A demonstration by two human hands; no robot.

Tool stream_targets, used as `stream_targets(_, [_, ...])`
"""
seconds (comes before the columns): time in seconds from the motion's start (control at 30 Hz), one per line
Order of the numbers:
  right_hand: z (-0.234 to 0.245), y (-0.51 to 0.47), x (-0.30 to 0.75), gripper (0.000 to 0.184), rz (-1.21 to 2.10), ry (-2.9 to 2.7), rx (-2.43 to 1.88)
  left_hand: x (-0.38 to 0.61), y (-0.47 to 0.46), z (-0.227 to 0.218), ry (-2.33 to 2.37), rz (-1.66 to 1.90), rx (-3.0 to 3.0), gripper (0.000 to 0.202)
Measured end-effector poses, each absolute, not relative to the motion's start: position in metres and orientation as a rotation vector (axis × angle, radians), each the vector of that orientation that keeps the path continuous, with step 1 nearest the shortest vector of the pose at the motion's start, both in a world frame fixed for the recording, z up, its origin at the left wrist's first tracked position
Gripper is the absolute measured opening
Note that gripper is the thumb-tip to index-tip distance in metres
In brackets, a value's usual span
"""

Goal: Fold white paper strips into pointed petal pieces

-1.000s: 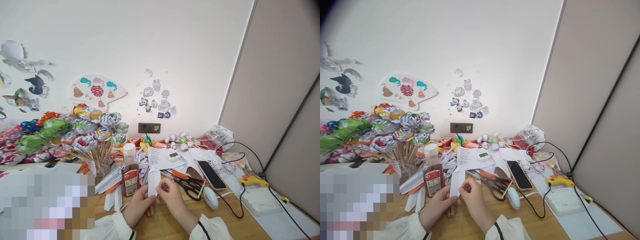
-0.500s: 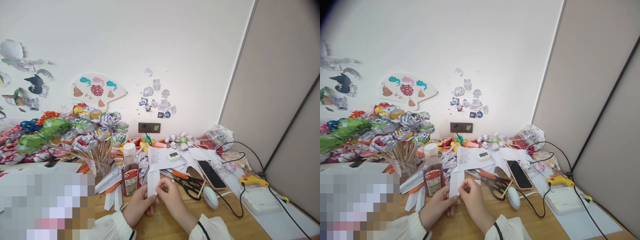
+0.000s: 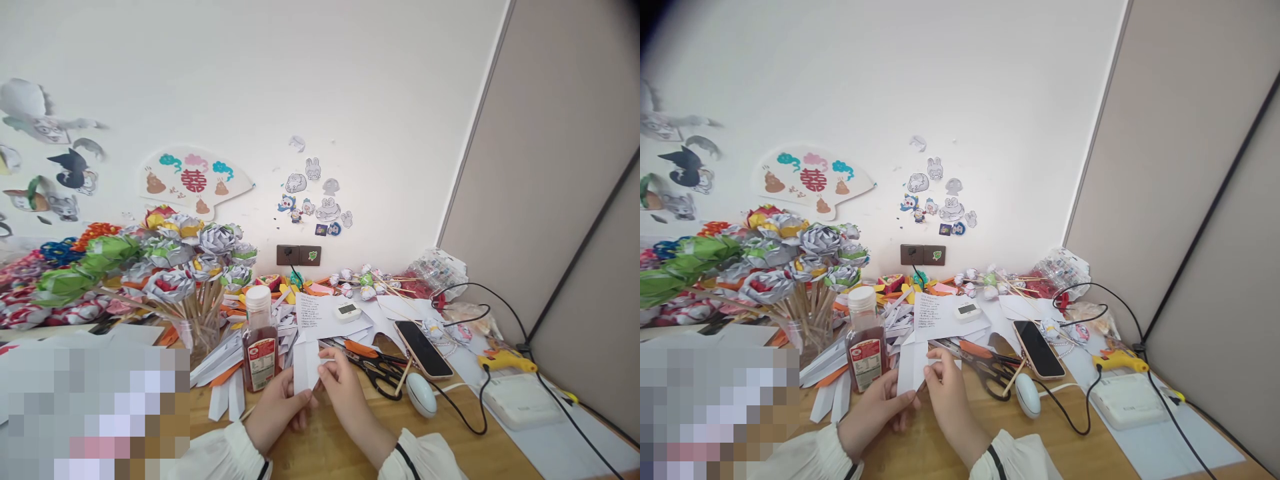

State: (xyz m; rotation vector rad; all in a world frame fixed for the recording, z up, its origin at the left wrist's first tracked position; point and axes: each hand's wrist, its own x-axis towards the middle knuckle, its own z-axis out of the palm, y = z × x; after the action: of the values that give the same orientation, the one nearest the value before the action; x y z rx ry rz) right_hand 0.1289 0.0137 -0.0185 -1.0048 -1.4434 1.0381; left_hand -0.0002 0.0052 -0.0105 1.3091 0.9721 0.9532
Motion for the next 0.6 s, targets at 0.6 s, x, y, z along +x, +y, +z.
stream_targets(0.6, [-0.016, 0.021, 0.139, 0.012, 1.057, -1.493, -0.927, 0.001, 0.007, -0.014, 0.983, 0.921, 1.317, 0.042])
